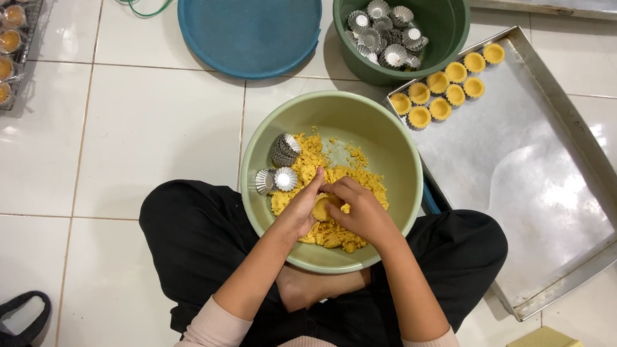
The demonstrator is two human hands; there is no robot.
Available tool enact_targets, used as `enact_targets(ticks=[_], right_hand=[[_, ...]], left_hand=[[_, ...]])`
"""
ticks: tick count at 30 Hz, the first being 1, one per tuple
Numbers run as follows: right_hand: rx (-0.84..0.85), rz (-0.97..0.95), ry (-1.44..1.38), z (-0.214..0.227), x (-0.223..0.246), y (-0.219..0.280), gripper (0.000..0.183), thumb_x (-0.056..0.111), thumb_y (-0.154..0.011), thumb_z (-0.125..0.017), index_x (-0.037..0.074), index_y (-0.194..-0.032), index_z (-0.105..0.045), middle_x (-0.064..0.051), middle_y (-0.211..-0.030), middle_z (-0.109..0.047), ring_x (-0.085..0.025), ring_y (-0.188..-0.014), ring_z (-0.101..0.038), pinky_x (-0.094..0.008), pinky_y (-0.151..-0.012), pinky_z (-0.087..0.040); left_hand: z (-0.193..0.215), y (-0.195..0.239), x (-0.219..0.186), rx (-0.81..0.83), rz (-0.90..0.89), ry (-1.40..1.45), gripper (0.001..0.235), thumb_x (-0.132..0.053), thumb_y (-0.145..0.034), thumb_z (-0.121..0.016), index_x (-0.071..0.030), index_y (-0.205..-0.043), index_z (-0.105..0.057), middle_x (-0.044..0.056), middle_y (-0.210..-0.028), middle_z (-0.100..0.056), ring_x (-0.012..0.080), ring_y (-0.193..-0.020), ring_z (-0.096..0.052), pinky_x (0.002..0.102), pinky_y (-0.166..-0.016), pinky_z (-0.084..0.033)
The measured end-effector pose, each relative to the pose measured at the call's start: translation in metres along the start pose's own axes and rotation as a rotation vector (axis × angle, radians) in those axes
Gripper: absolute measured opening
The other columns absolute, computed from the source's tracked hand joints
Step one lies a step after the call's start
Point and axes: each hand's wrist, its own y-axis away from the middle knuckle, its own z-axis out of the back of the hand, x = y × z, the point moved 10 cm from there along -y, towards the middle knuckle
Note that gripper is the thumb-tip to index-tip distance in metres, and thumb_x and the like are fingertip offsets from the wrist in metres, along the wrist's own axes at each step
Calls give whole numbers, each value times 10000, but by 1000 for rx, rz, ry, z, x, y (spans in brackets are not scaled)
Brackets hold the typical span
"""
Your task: The person sits on the floor and uses their hands to scoop yellow dough from a green bowl. They press the dough into small silver foil cups and place the filled cups onto a metal baking tray.
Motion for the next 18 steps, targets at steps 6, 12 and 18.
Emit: enact_targets(ticks=[6,12,18], right_hand=[[-152,-78,-95,-3,-35,-1,339,108,-951,-717,67,-1287,-686,-119,-1128,-670,-272,-1007,-689,-364,-837,-593],[-315,-256,-285,-36,-60,6,490,186,-961,-710,6,-1397,-579,-215,-1360,-565,-412,-1328,-509,-506,-1057,-488],[-324,-402,-426,-27,-63,8,510,169,-962,-705,39,-1433,-558,-231,-1457,-501,-433,-1409,-406,-548,-1116,-399]], left_hand=[[17,-17,-3,-101,-163,152,359,-407,-1009,-639,-107,-840,-538,75,-796,-661,199,-676,-722,301,-580,-612],[22,-6,2,-291,-287,333,359,-388,-991,-673,-120,-808,-521,30,-800,-641,163,-717,-692,228,-606,-578],[9,6,-12,-256,-430,389,345,-386,-1045,-584,-128,-847,-468,8,-806,-555,141,-701,-621,218,-612,-531]])
